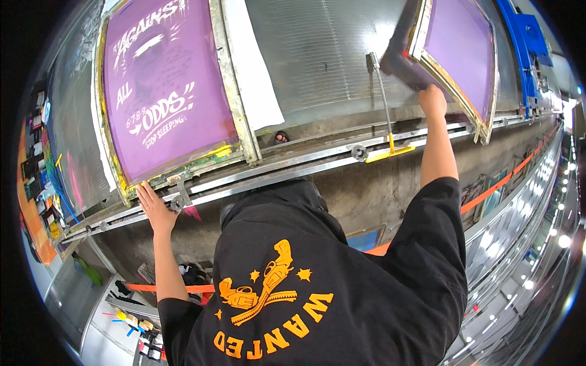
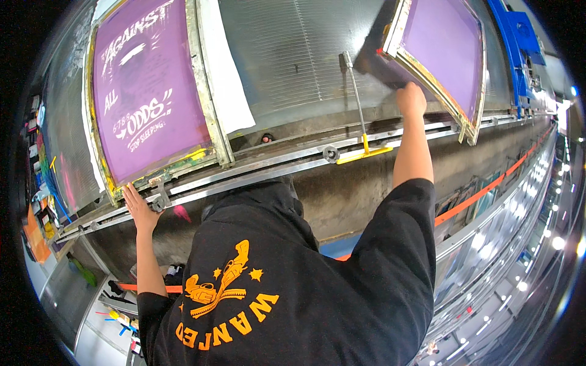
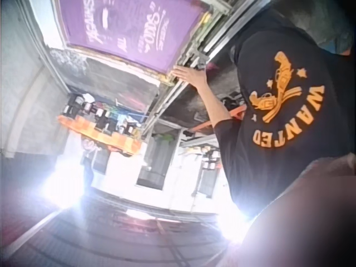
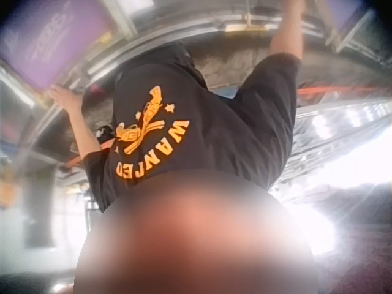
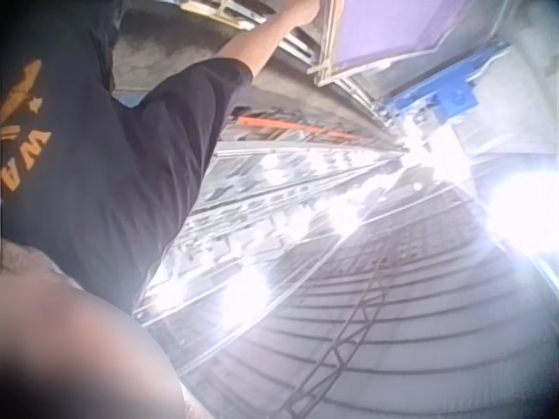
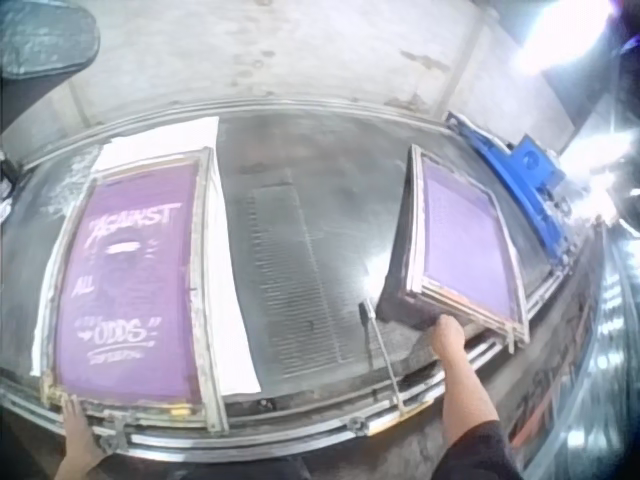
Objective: The person carries a purple screen-printing frame to a press, places a white t-shirt on the platen, aligns the screen, and uses a yellow squeegee to pull ink across the screen. The person repeats the alignment and squeegee strokes several times.
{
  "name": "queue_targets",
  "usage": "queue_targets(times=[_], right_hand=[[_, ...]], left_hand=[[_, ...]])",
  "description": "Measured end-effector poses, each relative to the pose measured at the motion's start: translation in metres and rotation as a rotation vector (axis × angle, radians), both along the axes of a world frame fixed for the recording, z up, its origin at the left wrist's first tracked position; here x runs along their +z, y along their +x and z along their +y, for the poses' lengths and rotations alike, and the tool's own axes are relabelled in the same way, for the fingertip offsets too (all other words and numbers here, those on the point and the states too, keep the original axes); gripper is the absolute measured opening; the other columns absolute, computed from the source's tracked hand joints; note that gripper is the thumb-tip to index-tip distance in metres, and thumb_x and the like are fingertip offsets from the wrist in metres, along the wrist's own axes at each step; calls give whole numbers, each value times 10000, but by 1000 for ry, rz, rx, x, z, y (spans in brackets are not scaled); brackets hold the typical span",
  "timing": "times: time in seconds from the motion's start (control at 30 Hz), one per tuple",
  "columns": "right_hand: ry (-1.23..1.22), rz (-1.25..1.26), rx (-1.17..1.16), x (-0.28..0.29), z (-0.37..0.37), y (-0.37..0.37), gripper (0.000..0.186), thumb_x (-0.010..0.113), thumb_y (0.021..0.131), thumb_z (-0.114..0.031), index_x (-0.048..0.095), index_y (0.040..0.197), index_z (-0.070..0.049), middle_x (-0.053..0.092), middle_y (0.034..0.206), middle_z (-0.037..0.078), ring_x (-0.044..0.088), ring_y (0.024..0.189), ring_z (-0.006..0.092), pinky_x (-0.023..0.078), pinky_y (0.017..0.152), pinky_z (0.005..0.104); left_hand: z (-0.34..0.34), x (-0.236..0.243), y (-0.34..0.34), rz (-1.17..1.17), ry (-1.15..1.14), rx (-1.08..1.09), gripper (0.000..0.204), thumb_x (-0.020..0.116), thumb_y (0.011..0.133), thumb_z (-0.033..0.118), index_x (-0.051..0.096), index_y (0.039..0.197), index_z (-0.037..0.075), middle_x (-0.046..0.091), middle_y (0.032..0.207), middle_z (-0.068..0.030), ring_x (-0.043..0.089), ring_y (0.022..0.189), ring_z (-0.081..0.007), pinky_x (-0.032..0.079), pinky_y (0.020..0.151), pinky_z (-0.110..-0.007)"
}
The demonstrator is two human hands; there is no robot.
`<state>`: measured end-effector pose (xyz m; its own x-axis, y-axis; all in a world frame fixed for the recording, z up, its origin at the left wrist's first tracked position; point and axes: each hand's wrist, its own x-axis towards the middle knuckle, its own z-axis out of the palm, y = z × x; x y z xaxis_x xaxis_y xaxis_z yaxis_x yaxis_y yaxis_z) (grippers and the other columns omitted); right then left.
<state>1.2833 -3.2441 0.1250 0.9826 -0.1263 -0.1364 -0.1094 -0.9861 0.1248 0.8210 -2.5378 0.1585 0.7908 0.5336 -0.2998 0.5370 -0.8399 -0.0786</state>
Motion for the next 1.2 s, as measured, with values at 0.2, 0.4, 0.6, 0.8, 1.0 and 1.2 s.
queue_targets(times=[0.2,0.4,0.6,0.8,1.0,1.2], right_hand=[[177,-182,-135,-2,-19,-54,433,505,938,-354,692,959,36,705,1028,306,660,1023,497,514,908,555],[372,-139,159,-6,-15,-83,229,654,895,-229,691,924,-6,714,926,243,684,864,431,538,797,488],[367,-152,85,-13,-22,-85,275,668,875,-133,742,1133,-77,727,951,182,691,927,396,552,842,460],[224,-228,144,-24,-16,-59,507,628,882,-109,649,1385,-165,675,1025,216,665,1008,407,542,900,487],[-40,-91,259,-18,-3,-48,566,554,918,-95,577,1476,-189,654,1063,208,665,1030,411,551,912,487],[-161,270,316,18,11,-25,328,520,971,-162,703,1233,-86,697,1144,179,659,1109,387,548,921,495]], left_hand=[[1,-5,-2,-10,6,14,1389,966,631,182,42,1658,32,91,1710,-265,112,1582,-460,224,1246,-597],[3,-5,-5,-1,5,1,1411,972,631,236,28,1660,34,90,1711,-267,102,1589,-447,228,1240,-597],[7,-9,-7,3,22,-22,1457,992,608,267,10,1658,31,88,1706,-280,108,1587,-448,226,1245,-584],[6,-5,-4,22,18,-10,1454,1000,607,286,25,1655,29,96,1704,-282,112,1585,-452,243,1234,-605],[5,-5,-5,5,31,-38,1451,1004,598,290,45,1654,26,95,1704,-281,115,1584,-451,267,1223,-612],[1,-5,-6,-36,27,-46,1238,827,623,56,108,1624,-58,187,1658,-321,161,1558,-484,154,1288,-521]])
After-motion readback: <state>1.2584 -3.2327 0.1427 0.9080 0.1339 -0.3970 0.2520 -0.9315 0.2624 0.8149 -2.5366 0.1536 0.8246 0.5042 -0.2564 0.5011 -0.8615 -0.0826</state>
